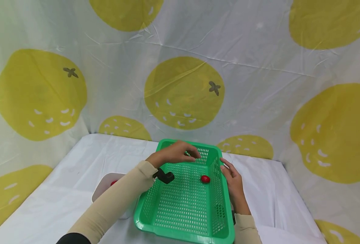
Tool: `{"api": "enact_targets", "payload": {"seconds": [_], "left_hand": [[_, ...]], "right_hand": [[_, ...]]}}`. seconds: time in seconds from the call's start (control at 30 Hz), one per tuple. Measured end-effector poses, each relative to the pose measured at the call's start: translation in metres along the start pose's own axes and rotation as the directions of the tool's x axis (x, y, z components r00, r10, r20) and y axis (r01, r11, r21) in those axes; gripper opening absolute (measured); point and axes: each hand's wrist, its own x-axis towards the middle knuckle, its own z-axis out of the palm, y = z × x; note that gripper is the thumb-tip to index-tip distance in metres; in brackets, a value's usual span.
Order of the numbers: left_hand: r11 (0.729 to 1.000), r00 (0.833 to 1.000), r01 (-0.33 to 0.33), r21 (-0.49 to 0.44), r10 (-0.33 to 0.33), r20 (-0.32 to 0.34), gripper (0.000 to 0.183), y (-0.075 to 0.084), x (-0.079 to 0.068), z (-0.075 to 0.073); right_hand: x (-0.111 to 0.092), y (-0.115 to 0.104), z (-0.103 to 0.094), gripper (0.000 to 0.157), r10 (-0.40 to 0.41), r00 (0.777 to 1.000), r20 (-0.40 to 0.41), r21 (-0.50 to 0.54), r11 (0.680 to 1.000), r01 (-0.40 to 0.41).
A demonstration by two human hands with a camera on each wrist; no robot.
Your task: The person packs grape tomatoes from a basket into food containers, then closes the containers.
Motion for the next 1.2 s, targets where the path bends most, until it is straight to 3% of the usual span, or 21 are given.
{"api": "enact_targets", "payload": {"seconds": [0.23,0.6,1.03,1.2], "left_hand": [[0.999,0.999,0.042,-0.030,-0.041,0.014,0.023,-0.002,0.018,0.022],[0.975,0.991,0.131,-0.179,-0.131,0.014,0.031,-0.012,0.041,0.050],[0.952,0.980,0.198,-0.233,-0.199,0.022,0.028,-0.028,0.046,0.070],[0.960,0.979,0.204,-0.190,-0.202,0.033,0.026,-0.030,0.047,0.070]], "right_hand": [[-0.001,0.000,-0.001,0.048,-0.009,1.000,0.010,0.005,1.000,0.009],[-0.001,-0.002,-0.001,0.048,0.009,1.000,0.007,0.003,1.000,-0.009],[-0.002,0.001,0.003,0.048,0.014,1.000,0.018,-0.006,1.000,-0.013],[0.000,0.001,0.001,0.048,0.000,1.000,0.021,0.017,1.000,0.000]]}}
